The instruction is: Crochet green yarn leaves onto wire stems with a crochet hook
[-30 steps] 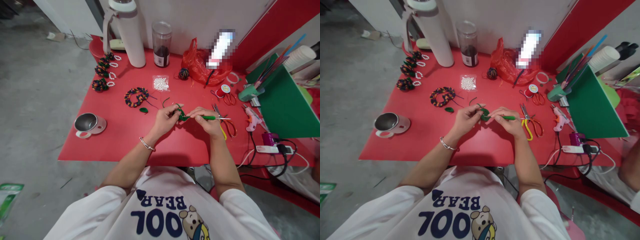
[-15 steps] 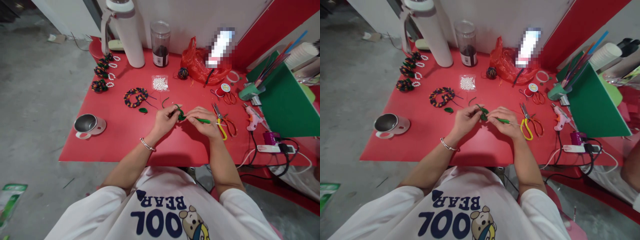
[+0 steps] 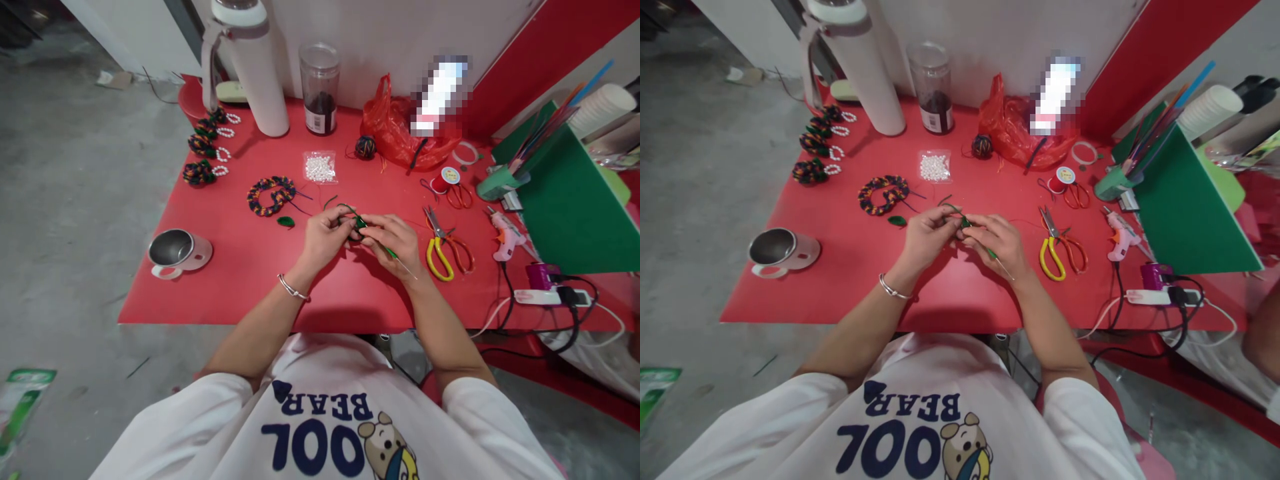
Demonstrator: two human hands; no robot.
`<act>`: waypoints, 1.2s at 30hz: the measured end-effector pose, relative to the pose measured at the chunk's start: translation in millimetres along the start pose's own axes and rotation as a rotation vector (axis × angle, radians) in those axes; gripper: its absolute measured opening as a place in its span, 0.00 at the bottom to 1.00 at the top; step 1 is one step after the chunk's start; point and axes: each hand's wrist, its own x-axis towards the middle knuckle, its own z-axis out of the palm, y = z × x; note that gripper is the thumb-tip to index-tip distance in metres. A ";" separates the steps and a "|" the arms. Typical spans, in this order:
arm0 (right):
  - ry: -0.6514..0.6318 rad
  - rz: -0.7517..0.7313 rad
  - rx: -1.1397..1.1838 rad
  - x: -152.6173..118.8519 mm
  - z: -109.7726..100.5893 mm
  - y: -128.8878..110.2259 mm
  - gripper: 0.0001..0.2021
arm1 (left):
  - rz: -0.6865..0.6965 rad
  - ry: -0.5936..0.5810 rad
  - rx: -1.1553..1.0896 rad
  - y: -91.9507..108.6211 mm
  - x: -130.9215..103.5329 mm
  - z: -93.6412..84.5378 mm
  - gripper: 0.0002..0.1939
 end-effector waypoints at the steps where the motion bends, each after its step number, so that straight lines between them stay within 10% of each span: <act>1: -0.004 0.002 0.015 0.0 0.1 0.9 0.08 | 0.006 -0.002 -0.006 0.0 -0.2 0.0 0.14; 36: 0.058 -0.103 -0.107 -2.9 11.6 6.9 0.08 | 0.069 0.024 0.115 -15.0 5.9 -5.0 0.26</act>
